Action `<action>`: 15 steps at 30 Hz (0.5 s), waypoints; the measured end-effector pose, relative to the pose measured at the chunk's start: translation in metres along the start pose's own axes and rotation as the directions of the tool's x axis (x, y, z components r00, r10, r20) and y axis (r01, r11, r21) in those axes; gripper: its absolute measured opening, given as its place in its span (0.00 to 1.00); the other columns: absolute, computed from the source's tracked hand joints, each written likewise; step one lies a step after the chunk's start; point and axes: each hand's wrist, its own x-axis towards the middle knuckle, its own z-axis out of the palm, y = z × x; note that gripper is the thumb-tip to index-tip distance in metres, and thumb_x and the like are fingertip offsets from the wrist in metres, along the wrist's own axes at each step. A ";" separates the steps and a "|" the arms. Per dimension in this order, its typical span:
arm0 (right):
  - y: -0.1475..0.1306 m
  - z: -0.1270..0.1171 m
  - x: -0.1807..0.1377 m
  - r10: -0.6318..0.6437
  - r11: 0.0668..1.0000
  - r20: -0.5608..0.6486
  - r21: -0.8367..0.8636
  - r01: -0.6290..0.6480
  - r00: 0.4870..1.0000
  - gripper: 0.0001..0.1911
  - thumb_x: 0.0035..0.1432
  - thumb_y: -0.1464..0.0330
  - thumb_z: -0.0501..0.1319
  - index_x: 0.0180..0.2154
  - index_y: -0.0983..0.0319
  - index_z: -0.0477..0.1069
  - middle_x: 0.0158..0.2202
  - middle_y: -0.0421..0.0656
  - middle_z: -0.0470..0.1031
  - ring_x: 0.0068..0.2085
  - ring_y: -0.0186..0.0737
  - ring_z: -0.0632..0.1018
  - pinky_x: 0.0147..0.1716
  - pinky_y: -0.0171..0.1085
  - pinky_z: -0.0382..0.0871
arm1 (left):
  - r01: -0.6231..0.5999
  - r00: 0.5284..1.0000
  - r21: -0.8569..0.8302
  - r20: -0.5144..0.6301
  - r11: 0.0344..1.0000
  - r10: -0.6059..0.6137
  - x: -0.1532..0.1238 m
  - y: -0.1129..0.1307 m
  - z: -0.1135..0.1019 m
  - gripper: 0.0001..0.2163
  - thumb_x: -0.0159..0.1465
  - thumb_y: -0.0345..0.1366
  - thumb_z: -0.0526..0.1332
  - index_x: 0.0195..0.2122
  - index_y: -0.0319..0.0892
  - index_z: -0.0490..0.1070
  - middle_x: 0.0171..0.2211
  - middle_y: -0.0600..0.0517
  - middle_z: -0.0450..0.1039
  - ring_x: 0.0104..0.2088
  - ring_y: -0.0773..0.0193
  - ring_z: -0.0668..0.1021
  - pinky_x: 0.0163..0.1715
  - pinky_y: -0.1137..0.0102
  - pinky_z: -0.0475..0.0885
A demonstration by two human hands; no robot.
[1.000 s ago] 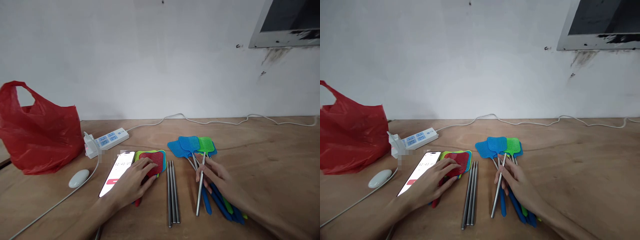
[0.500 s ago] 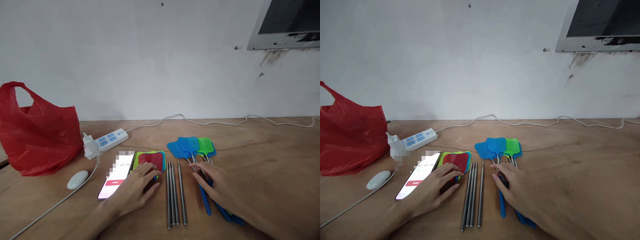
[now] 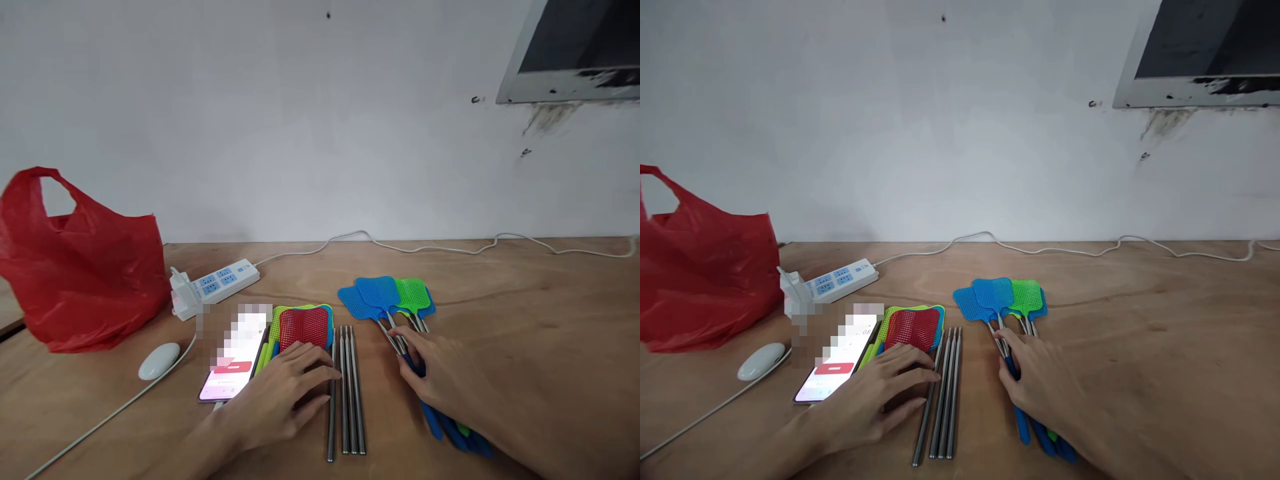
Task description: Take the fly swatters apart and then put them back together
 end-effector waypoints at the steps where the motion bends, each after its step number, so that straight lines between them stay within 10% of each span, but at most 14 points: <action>1: 0.001 0.000 0.000 0.005 1.000 0.005 0.013 -0.005 1.000 0.17 0.56 0.69 0.55 0.46 0.57 0.73 0.22 0.37 0.69 0.23 0.42 0.73 0.25 0.38 0.58 | 0.000 1.000 -0.003 0.005 1.000 0.000 0.000 0.000 0.000 0.14 0.70 0.30 0.58 0.55 0.47 0.67 0.52 0.49 0.71 0.51 0.56 0.74 0.53 0.61 0.67; 9: -0.001 -0.002 0.003 0.087 0.932 -0.161 0.362 -0.023 0.983 0.13 0.55 0.70 0.57 0.43 0.57 0.73 0.22 0.34 0.63 0.21 0.35 0.68 0.23 0.35 0.60 | -0.001 1.000 -0.024 0.026 1.000 0.001 0.002 0.002 -0.001 0.09 0.70 0.30 0.57 0.49 0.45 0.70 0.47 0.50 0.74 0.47 0.57 0.74 0.52 0.62 0.67; 15: -0.012 -0.016 0.008 0.308 0.503 0.040 0.841 -0.199 0.951 0.18 0.60 0.59 0.62 0.51 0.58 0.67 0.29 0.40 0.77 0.22 0.34 0.72 0.19 0.32 0.64 | -0.005 1.000 -0.021 0.020 1.000 0.005 0.001 0.001 0.001 0.08 0.70 0.30 0.56 0.49 0.45 0.70 0.46 0.50 0.75 0.47 0.56 0.74 0.51 0.61 0.66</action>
